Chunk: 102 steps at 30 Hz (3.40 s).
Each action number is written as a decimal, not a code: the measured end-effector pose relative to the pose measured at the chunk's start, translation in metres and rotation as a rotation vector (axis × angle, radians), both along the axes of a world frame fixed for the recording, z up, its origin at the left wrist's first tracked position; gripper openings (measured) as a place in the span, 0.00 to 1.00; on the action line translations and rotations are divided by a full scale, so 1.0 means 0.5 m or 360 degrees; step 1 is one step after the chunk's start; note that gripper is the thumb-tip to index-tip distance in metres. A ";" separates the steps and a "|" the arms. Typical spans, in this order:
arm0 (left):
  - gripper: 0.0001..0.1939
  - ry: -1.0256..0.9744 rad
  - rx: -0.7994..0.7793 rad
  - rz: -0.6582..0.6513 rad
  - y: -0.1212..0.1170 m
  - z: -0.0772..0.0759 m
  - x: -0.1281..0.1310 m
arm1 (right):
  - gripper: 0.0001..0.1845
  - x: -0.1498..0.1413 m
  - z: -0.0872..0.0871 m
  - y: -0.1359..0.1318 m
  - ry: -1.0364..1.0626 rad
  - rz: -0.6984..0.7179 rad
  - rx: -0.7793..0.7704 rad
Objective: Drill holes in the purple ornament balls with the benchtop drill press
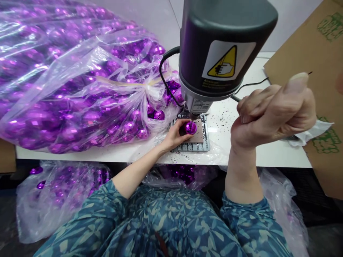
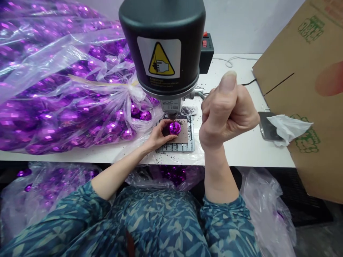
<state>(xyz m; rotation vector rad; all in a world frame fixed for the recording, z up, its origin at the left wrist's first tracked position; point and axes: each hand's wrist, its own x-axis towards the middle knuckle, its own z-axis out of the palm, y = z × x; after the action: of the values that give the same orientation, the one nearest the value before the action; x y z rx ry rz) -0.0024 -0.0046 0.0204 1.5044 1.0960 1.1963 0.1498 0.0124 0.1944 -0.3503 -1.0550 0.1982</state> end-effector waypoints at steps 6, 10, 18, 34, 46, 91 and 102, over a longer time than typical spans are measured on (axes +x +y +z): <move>0.29 -0.0005 -0.0023 0.0001 -0.001 0.008 -0.001 | 0.31 -0.004 -0.016 0.005 -0.0015 -0.0105 0.0032; 0.30 -0.0006 -0.0027 0.0007 0.000 0.006 -0.001 | 0.30 0.005 -0.036 0.008 -0.0030 -0.0155 0.0101; 0.29 0.0029 -0.0014 0.0000 -0.001 0.007 -0.002 | 0.34 0.028 -0.084 0.035 -0.0038 -0.0221 0.0233; 0.28 0.0138 0.0091 0.0158 -0.006 0.012 0.012 | 0.32 0.010 0.037 0.037 -0.0139 -0.0022 -0.0039; 0.31 0.1485 0.1098 -0.0385 -0.251 -0.002 -0.039 | 0.30 0.015 0.085 0.055 -0.0220 0.0095 -0.0271; 0.33 -0.0444 -0.0267 0.0179 0.034 -0.001 -0.023 | 0.29 0.010 0.061 0.047 -0.0131 0.0076 -0.0164; 0.28 -0.0310 -0.0283 0.0072 0.030 0.014 -0.024 | 0.31 0.007 0.067 0.067 -0.0165 -0.0018 -0.0155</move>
<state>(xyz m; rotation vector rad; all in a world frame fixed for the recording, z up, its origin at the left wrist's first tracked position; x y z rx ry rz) -0.0142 0.0102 0.0274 1.2072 1.0790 1.2151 0.1534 0.0457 0.2279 -0.4582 -1.1479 0.2237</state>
